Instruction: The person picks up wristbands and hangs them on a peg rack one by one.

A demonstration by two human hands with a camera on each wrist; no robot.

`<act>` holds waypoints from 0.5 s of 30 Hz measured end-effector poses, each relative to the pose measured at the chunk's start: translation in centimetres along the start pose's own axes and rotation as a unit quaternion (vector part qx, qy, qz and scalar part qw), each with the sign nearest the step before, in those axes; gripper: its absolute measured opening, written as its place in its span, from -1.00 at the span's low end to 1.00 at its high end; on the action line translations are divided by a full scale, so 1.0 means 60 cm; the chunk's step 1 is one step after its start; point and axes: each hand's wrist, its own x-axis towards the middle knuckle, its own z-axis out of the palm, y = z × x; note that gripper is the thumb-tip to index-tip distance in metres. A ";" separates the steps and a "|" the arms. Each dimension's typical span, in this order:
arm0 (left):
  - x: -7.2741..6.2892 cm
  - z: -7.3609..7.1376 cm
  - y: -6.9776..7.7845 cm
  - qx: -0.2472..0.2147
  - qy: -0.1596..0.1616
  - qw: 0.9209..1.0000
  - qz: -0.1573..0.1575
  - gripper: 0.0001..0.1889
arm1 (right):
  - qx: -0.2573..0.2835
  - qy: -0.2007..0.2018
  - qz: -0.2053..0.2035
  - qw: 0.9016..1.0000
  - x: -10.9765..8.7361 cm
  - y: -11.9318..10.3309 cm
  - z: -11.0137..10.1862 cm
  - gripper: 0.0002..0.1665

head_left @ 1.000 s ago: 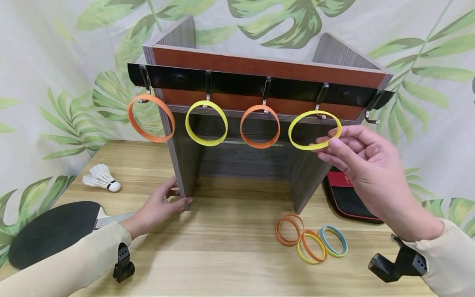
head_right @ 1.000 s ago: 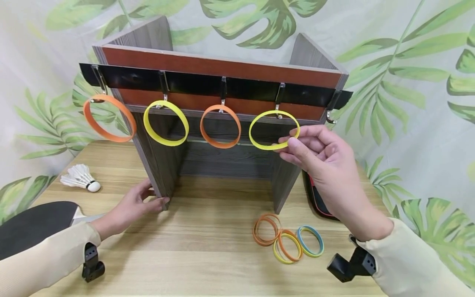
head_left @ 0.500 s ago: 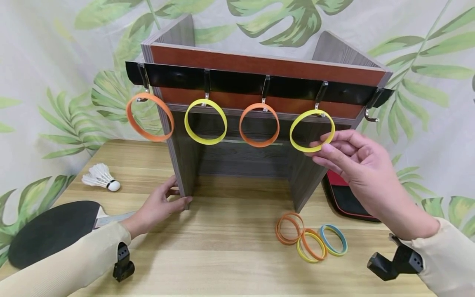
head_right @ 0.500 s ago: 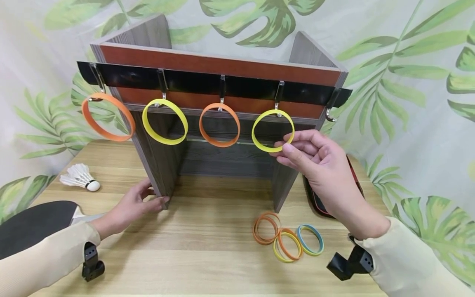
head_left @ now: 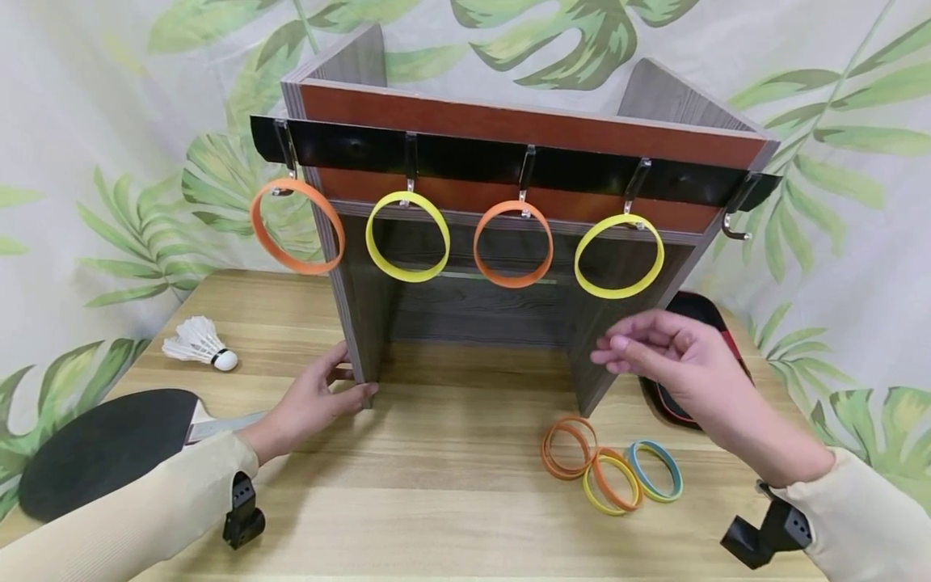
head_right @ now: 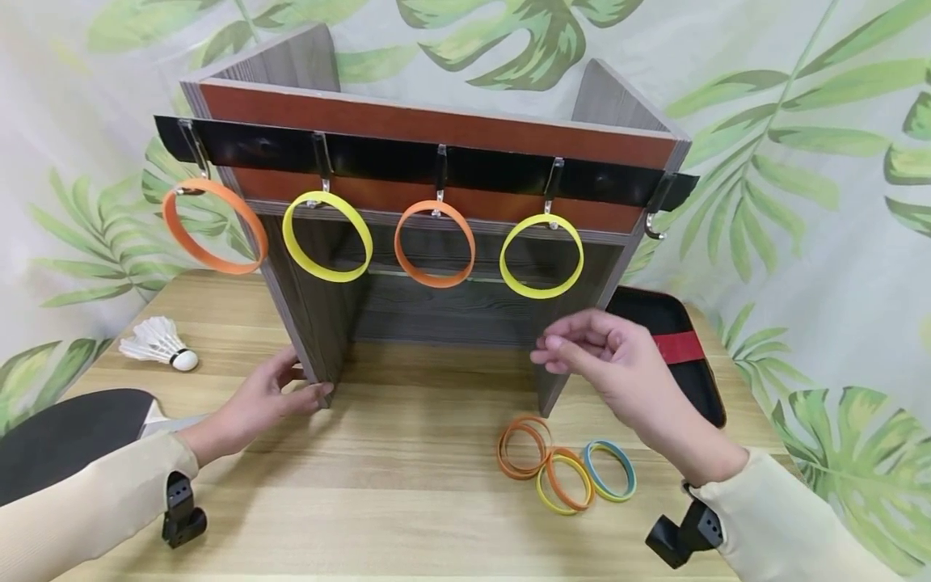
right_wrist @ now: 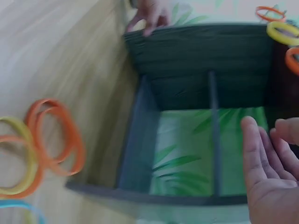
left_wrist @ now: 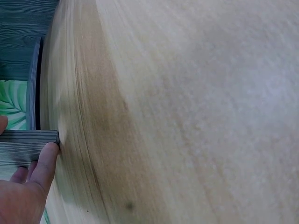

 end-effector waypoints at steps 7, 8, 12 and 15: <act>0.001 0.001 0.003 0.001 0.000 1.000 0.004 -0.34 | -0.081 -0.038 0.084 0.992 -0.015 0.049 -0.025 -0.69; 0.001 0.001 0.002 0.002 0.000 1.000 0.001 -0.34 | -0.085 -0.040 0.089 0.992 -0.017 0.056 -0.029 -0.69; 0.002 0.001 0.001 0.000 0.000 1.000 -0.002 -0.33 | -0.097 -0.050 0.117 0.987 -0.025 0.088 -0.036 -0.67; 0.001 0.000 0.000 -0.001 -0.001 1.000 0.000 -0.33 | -0.108 -0.061 0.143 0.982 -0.030 0.114 -0.036 -0.66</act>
